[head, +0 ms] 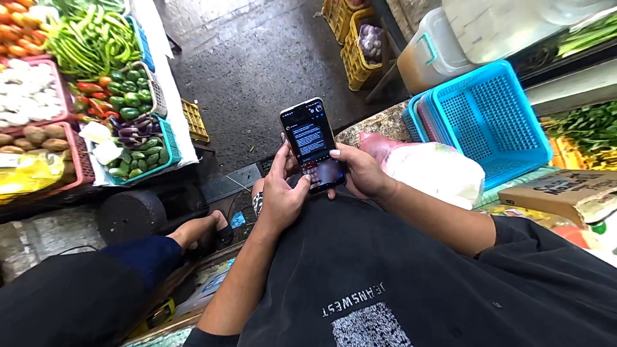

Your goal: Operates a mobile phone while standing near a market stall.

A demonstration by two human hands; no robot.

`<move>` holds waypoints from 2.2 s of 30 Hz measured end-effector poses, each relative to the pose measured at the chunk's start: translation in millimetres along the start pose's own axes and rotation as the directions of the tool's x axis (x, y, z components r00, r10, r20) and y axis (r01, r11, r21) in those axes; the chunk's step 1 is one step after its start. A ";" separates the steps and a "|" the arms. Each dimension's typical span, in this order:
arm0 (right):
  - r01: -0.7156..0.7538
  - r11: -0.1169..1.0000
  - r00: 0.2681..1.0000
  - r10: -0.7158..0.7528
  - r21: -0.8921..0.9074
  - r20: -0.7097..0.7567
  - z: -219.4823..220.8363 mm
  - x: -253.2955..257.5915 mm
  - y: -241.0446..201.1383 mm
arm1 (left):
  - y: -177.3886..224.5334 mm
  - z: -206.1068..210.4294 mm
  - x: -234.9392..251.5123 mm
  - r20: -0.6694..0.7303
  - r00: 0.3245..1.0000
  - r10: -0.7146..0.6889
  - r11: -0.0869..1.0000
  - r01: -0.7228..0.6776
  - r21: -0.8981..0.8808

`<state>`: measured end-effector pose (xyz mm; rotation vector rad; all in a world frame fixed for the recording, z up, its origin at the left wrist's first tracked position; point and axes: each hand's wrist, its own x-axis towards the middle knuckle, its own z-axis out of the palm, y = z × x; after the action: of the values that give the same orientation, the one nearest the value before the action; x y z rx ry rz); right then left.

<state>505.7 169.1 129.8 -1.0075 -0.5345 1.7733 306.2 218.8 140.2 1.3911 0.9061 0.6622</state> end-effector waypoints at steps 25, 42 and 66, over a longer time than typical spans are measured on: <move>-0.024 0.999 0.999 0.024 -0.028 0.027 5.2 0.1 -2.2 | 7.9 2.4 3.5 -0.072 0.997 0.002 0.988 0.009 0.155; -0.006 0.999 1.000 0.006 -0.049 -0.001 7.2 3.5 2.9 | -4.9 -2.5 1.4 -0.057 0.998 0.003 0.988 0.006 0.156; 0.022 0.995 0.999 -0.017 -0.096 0.051 0.5 3.6 -0.3 | -7.6 -1.1 2.9 -0.045 0.998 0.041 0.987 -0.033 0.160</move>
<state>504.8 172.6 128.9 -1.0231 -0.6649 1.7734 305.9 221.1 132.4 1.5428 0.9911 0.6656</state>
